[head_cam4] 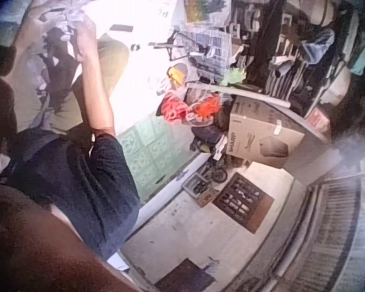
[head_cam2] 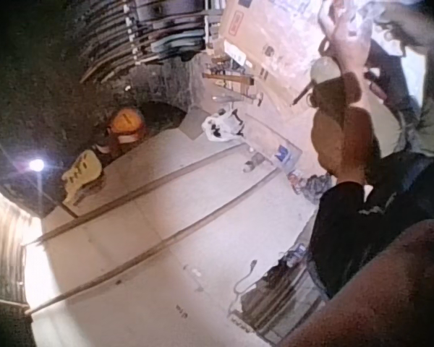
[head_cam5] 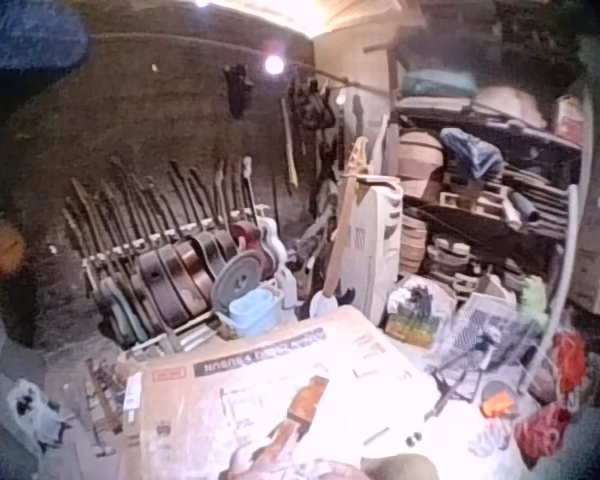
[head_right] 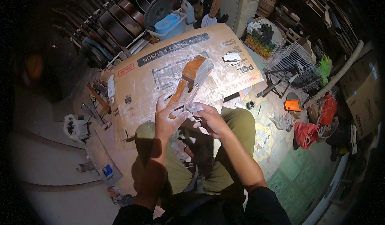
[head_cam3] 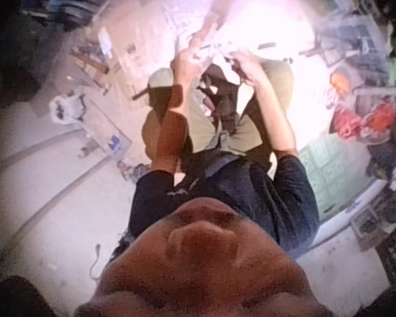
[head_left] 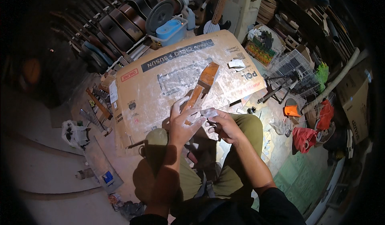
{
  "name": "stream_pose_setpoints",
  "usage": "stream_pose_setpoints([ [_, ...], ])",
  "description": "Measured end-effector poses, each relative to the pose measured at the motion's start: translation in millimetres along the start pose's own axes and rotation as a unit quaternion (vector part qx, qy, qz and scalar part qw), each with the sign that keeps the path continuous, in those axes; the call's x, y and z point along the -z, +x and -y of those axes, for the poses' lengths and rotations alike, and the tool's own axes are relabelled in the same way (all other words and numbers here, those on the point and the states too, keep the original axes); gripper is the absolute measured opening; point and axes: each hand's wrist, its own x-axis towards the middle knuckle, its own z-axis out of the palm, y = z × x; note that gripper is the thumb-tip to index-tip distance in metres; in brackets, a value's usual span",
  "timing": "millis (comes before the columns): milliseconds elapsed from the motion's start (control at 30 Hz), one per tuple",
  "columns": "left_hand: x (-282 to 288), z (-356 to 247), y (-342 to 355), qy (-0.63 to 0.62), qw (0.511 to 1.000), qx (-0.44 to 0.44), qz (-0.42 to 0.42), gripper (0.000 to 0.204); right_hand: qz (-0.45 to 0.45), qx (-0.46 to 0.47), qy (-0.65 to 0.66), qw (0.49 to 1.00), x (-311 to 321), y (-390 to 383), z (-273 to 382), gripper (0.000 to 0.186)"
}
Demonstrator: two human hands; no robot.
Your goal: The person sands the surface and edges of a wooden guitar body with a small block, turning the body over and holding it in different positions to reach the sides.
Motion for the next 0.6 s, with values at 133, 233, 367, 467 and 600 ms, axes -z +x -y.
stream_pose_setpoints([
  [133,-3.4,5.0,-3.7,-0.039,0.998,0.029,0.029,0.022,0.053,0.082,-0.002,0.995,-4.3,-7.8,-4.2,0.032],
  [233,-3.4,5.0,-2.3,-0.063,0.995,0.076,0.022,0.018,0.084,0.192,0.025,0.977,-1.1,-15.2,-13.9,0.038],
  [367,-2.4,12.6,-2.4,-0.071,0.992,0.107,0.021,0.017,0.014,0.204,-0.034,0.978,4.1,-10.5,-37.7,0.026],
  [467,-4.3,11.0,-3.0,-0.093,0.99,0.104,0.008,0.018,-0.014,0.185,0.028,0.982,-0.7,-4.0,-42.4,0.024],
  [600,-0.6,8.1,-2.6,-0.106,0.989,0.103,0.026,0.018,0.013,0.118,0.103,0.988,-13.9,0.3,-38.6,0.022],
])
